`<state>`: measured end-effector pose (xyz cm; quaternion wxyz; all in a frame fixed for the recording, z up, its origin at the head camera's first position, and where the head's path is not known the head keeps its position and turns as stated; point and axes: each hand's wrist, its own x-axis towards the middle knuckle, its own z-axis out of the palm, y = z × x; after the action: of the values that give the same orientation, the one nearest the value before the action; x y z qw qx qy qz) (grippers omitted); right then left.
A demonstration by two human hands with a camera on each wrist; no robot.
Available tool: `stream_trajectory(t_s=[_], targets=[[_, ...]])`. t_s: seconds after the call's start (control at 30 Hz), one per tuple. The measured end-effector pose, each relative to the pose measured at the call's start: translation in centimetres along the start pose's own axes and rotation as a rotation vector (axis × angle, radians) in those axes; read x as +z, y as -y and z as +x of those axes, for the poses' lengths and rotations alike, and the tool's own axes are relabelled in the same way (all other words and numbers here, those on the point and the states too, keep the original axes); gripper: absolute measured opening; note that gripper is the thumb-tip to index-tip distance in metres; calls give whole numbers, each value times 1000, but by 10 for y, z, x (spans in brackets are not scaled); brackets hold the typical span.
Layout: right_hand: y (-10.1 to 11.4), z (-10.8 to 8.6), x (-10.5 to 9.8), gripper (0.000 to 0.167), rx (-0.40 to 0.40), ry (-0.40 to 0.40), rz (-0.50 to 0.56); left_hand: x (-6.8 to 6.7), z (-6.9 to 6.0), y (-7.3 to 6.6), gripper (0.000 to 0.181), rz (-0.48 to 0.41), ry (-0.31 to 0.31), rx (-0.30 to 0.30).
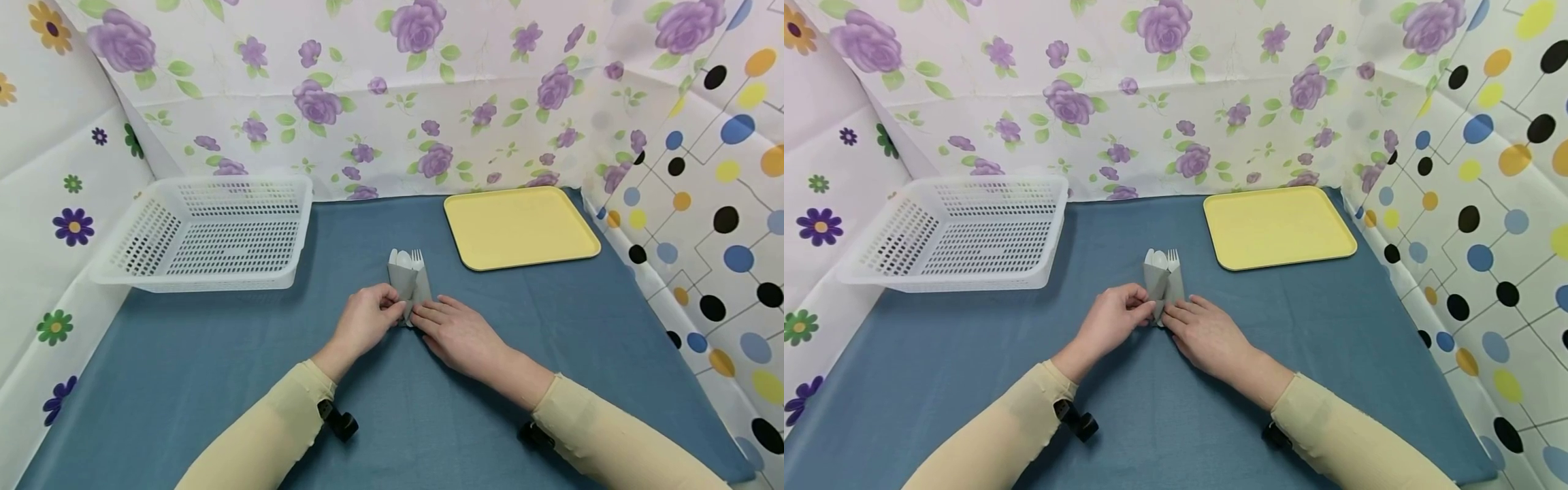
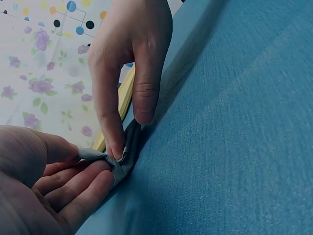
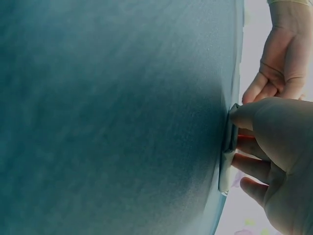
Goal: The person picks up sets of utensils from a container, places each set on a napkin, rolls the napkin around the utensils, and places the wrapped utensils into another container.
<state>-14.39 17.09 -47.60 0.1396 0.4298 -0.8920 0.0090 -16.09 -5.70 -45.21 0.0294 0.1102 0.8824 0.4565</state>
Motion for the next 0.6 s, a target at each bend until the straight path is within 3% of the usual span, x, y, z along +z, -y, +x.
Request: stream_trajectory(t_s=[0.6], targets=[[-12, -4, -1, 45, -32, 36, 150, 6, 2, 1, 7, 80, -1, 45]])
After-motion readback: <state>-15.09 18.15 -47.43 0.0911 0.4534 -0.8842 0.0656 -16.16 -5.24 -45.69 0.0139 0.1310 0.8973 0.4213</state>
